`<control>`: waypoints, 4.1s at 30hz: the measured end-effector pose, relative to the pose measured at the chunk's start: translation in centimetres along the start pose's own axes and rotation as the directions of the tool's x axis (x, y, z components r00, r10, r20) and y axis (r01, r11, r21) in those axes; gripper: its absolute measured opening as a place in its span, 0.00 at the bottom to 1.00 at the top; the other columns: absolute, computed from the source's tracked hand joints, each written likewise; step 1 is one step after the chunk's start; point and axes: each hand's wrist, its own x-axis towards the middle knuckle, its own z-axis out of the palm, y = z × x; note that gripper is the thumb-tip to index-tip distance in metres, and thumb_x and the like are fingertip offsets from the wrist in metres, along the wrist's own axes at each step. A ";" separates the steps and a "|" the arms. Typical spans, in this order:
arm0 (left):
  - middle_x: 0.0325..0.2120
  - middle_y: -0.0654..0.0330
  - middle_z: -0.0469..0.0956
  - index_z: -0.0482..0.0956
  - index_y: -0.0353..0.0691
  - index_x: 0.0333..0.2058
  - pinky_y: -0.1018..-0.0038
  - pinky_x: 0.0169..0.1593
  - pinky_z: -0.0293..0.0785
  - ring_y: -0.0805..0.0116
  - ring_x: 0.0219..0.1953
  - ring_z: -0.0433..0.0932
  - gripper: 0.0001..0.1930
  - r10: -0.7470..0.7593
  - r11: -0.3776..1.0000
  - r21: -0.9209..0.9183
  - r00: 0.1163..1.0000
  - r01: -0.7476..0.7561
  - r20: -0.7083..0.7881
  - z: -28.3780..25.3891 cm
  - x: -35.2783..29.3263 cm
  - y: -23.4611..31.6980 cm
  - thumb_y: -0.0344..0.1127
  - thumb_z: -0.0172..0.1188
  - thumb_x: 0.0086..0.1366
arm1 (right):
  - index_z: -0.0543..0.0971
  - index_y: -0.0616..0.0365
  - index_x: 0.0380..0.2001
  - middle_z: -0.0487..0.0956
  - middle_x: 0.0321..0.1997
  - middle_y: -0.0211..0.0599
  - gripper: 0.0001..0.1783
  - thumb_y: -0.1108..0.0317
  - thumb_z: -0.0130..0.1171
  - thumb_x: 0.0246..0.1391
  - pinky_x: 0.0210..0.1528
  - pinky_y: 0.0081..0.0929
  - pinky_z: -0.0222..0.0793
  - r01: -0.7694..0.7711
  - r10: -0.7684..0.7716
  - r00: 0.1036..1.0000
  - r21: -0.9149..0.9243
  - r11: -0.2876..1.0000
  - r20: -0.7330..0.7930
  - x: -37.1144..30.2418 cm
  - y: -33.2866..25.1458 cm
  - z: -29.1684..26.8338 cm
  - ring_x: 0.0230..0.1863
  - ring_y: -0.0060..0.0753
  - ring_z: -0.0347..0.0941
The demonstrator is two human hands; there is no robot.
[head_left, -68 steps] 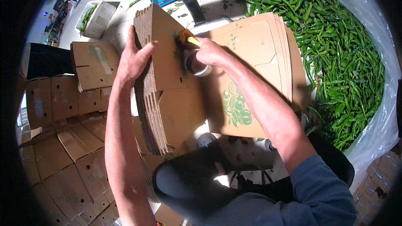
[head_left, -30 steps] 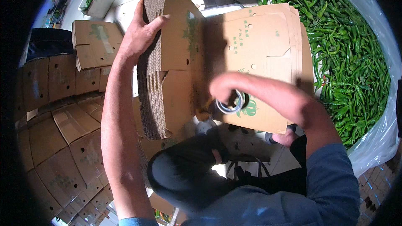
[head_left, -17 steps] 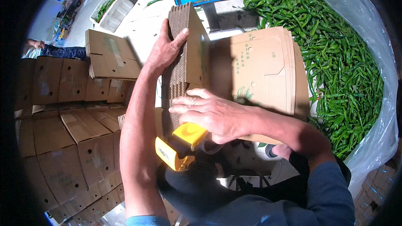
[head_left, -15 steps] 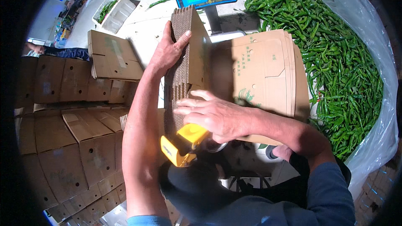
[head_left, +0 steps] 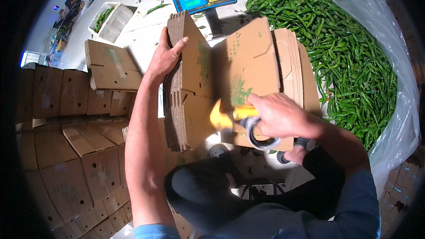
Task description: The person assembles flat cardboard boxes by folding them into shape and securing the seams with a tape dispenser. They then stack the finished boxes and secure the stack with a blue plastic tie.
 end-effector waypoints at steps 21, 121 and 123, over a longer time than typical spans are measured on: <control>0.65 0.43 0.54 0.46 0.33 0.66 0.68 0.66 0.50 0.58 0.66 0.54 0.43 -0.091 0.996 0.006 0.996 0.091 0.019 0.2 0.3 0.6 0.53 0.56 0.65 | 0.66 0.53 0.62 0.75 0.54 0.52 0.34 0.77 0.46 0.47 0.57 0.34 0.68 -0.005 0.355 0.875 0.727 0.686 -0.329 24.9 8.4 7.6 0.55 0.47 0.73; 0.57 0.44 0.66 0.46 0.30 0.66 0.71 0.59 0.62 0.59 0.56 0.67 0.38 -0.025 1.000 -0.015 1.000 0.025 0.003 -0.2 -0.2 0.7 0.36 0.54 0.63 | 0.67 0.30 0.61 0.81 0.43 0.41 0.32 0.66 0.45 0.50 0.43 0.37 0.74 -0.281 0.483 0.821 0.521 0.806 -0.304 22.0 4.4 4.4 0.41 0.43 0.78; 0.56 0.45 0.67 0.48 0.31 0.65 0.71 0.58 0.63 0.60 0.55 0.69 0.36 -0.046 0.998 0.036 0.999 0.047 -0.023 -0.3 -0.1 0.2 0.35 0.54 0.63 | 0.68 0.35 0.60 0.81 0.39 0.42 0.32 0.70 0.44 0.49 0.33 0.36 0.76 -0.287 0.471 0.876 0.677 0.678 -0.100 21.4 4.6 3.2 0.36 0.40 0.79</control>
